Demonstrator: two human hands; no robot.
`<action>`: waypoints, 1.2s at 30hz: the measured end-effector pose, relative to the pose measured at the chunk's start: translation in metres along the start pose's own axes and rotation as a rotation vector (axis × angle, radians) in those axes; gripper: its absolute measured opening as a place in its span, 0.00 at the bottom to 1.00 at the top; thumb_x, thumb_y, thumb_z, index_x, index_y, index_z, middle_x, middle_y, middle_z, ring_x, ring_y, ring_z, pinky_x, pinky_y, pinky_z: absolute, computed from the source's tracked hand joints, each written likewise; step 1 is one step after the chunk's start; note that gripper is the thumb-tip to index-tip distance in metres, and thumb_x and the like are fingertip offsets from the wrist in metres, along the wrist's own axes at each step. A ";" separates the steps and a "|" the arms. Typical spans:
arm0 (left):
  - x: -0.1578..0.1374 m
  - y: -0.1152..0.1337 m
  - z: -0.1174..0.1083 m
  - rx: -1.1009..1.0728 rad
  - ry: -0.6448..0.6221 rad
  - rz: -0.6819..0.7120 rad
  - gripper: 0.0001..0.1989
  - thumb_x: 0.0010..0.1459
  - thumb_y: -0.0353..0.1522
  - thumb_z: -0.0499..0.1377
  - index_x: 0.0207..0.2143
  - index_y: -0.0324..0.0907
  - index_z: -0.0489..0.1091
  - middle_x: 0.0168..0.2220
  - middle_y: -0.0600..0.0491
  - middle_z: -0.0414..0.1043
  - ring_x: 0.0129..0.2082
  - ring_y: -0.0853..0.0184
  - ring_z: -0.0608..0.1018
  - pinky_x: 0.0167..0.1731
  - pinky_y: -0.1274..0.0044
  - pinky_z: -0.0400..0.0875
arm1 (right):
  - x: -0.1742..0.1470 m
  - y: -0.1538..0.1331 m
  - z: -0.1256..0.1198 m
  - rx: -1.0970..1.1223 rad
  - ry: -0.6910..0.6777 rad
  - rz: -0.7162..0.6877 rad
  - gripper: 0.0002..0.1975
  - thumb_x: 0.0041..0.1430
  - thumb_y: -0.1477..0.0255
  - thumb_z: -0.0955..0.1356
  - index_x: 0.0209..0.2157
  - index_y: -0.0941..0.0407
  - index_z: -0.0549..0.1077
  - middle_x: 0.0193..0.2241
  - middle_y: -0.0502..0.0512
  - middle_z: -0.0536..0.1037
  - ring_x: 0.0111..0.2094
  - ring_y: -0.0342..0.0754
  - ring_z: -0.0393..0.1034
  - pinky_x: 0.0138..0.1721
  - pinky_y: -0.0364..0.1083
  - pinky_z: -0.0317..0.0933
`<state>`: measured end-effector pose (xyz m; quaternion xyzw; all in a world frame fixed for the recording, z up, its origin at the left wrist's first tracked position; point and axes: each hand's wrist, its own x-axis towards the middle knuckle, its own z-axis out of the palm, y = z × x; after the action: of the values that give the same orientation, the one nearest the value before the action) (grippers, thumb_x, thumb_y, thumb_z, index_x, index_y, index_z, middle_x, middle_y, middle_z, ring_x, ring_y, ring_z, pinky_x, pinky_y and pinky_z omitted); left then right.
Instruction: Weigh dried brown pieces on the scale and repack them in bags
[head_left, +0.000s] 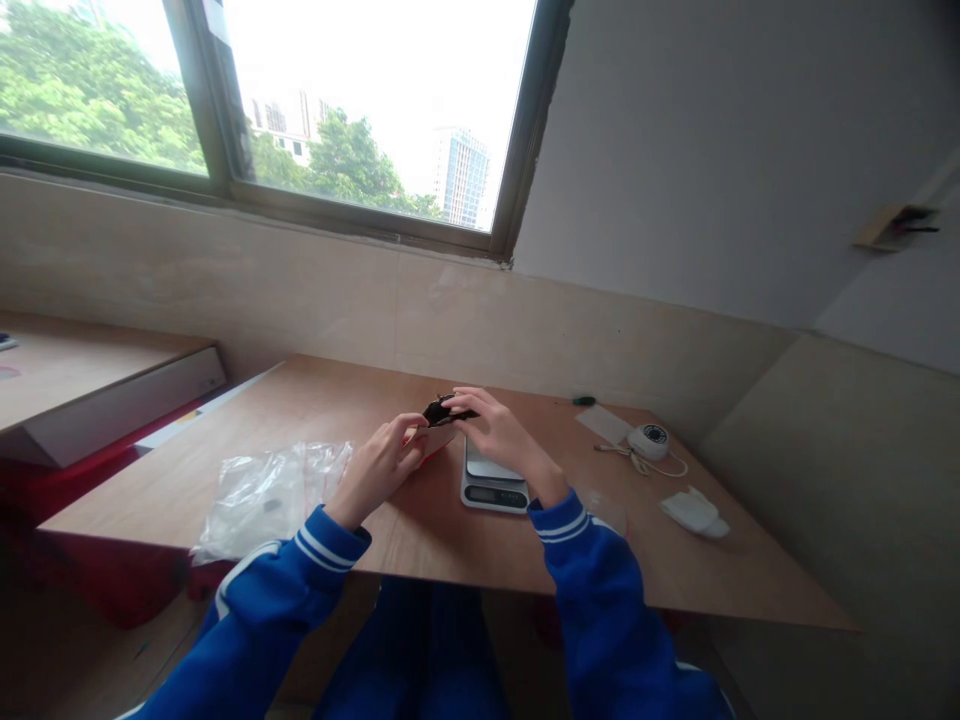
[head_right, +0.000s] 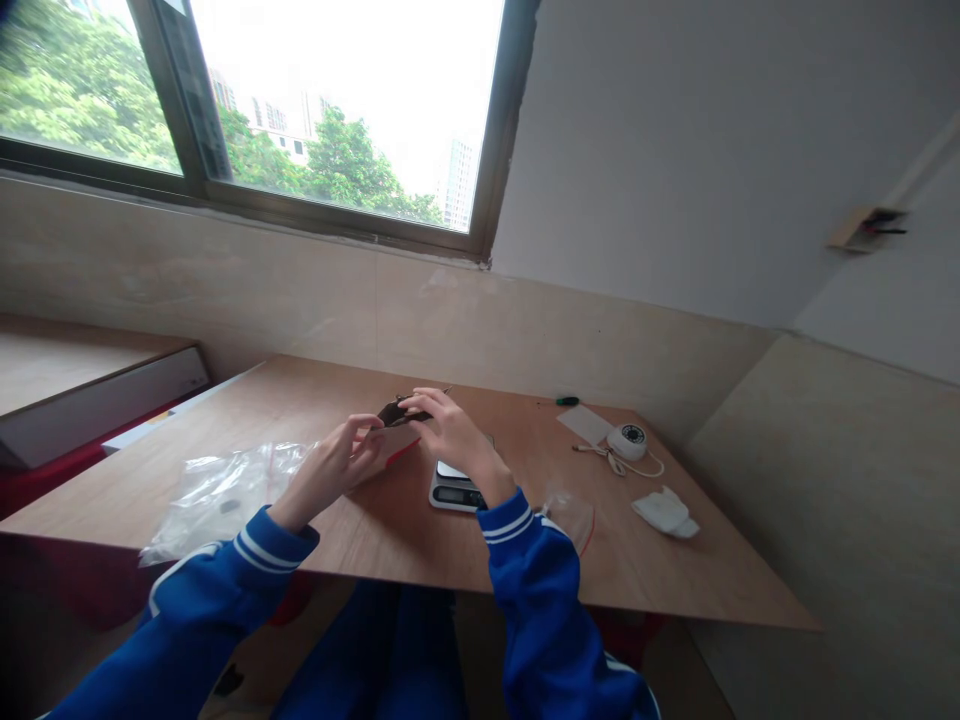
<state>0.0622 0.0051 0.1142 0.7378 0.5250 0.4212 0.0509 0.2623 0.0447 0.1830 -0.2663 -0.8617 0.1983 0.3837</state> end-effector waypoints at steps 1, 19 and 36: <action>0.000 0.000 0.000 0.001 -0.002 -0.003 0.13 0.59 0.34 0.51 0.47 0.46 0.61 0.42 0.48 0.73 0.38 0.61 0.78 0.34 0.71 0.72 | -0.001 0.000 0.000 0.021 0.018 0.012 0.15 0.59 0.77 0.66 0.48 0.53 0.69 0.47 0.56 0.73 0.51 0.48 0.68 0.54 0.50 0.61; 0.002 0.001 -0.006 -0.030 0.006 -0.028 0.12 0.59 0.35 0.51 0.46 0.45 0.61 0.41 0.49 0.74 0.35 0.63 0.80 0.32 0.73 0.73 | 0.002 0.014 0.005 -0.029 0.058 0.003 0.15 0.62 0.81 0.60 0.45 0.54 0.71 0.41 0.55 0.69 0.45 0.47 0.66 0.52 0.48 0.61; 0.001 -0.012 -0.004 0.013 0.102 -0.016 0.16 0.64 0.39 0.47 0.51 0.43 0.59 0.42 0.43 0.74 0.38 0.60 0.80 0.33 0.68 0.75 | 0.009 0.014 0.016 0.091 0.159 0.081 0.17 0.60 0.77 0.63 0.51 0.54 0.64 0.49 0.58 0.71 0.43 0.47 0.71 0.48 0.50 0.66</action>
<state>0.0509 0.0094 0.1115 0.7116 0.5355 0.4542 0.0228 0.2490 0.0590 0.1706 -0.2981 -0.8072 0.2305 0.4544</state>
